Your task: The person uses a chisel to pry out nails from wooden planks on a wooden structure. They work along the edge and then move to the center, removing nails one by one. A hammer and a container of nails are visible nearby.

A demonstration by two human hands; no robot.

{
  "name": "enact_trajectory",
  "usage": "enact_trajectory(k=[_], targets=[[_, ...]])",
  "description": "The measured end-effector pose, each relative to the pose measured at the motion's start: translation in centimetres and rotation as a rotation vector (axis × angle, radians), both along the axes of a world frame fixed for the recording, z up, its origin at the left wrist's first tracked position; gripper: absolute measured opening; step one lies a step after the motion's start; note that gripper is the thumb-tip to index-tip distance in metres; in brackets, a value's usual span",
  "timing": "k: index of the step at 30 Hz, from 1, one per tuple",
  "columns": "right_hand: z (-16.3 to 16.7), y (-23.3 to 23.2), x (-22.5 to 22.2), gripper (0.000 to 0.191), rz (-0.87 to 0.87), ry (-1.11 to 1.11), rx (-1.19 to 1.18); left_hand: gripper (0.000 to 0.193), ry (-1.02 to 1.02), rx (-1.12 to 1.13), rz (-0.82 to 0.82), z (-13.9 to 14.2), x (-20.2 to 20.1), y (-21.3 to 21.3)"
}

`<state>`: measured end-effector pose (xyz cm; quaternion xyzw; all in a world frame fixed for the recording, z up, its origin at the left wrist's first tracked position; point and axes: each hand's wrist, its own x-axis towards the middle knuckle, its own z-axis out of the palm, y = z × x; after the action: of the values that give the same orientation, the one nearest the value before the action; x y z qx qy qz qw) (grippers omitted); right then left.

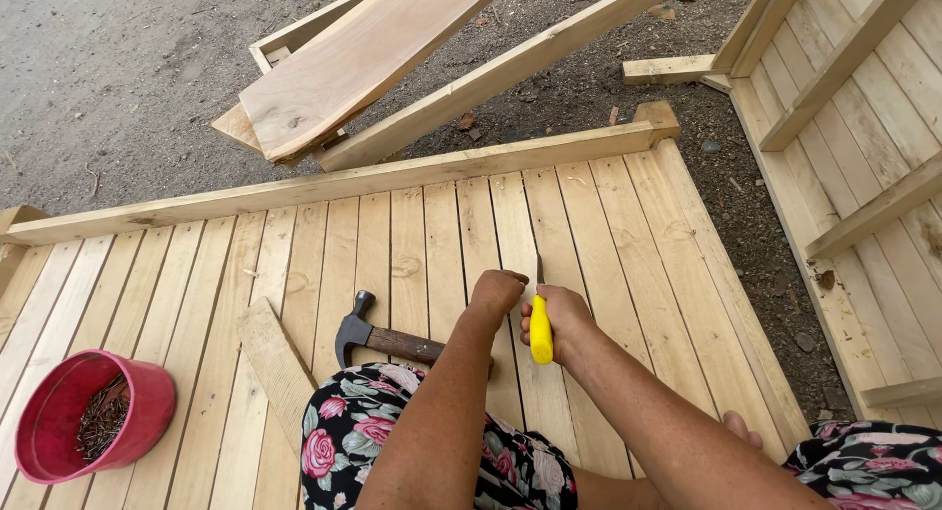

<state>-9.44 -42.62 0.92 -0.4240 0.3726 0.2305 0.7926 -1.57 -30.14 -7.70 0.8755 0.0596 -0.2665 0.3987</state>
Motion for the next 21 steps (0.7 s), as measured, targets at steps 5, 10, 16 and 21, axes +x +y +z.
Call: enact_trajectory(k=[5, 10, 16, 21], targets=[[-0.5, -1.9, -0.5, 0.019, 0.207, 0.004, -0.192, 0.05, -0.154, 0.198, -0.194, 1.8, -4.1, -1.6], [0.3, -5.4, -1.0, 0.032, 0.403, -0.091, -0.292, 0.045, -0.002, 0.451, -0.34, 5.1, -4.6, -5.6], [0.4, -4.0, -4.0, 0.043, 0.341, -0.13, -0.202, 0.038, -0.062, 0.425, -0.417, 3.2, -3.9, -3.6], [0.3, -3.7, -5.8, 0.044, 0.248, -0.099, -0.16, 0.048, -0.253, 0.322, -0.131, 1.1, -4.5, -4.2]])
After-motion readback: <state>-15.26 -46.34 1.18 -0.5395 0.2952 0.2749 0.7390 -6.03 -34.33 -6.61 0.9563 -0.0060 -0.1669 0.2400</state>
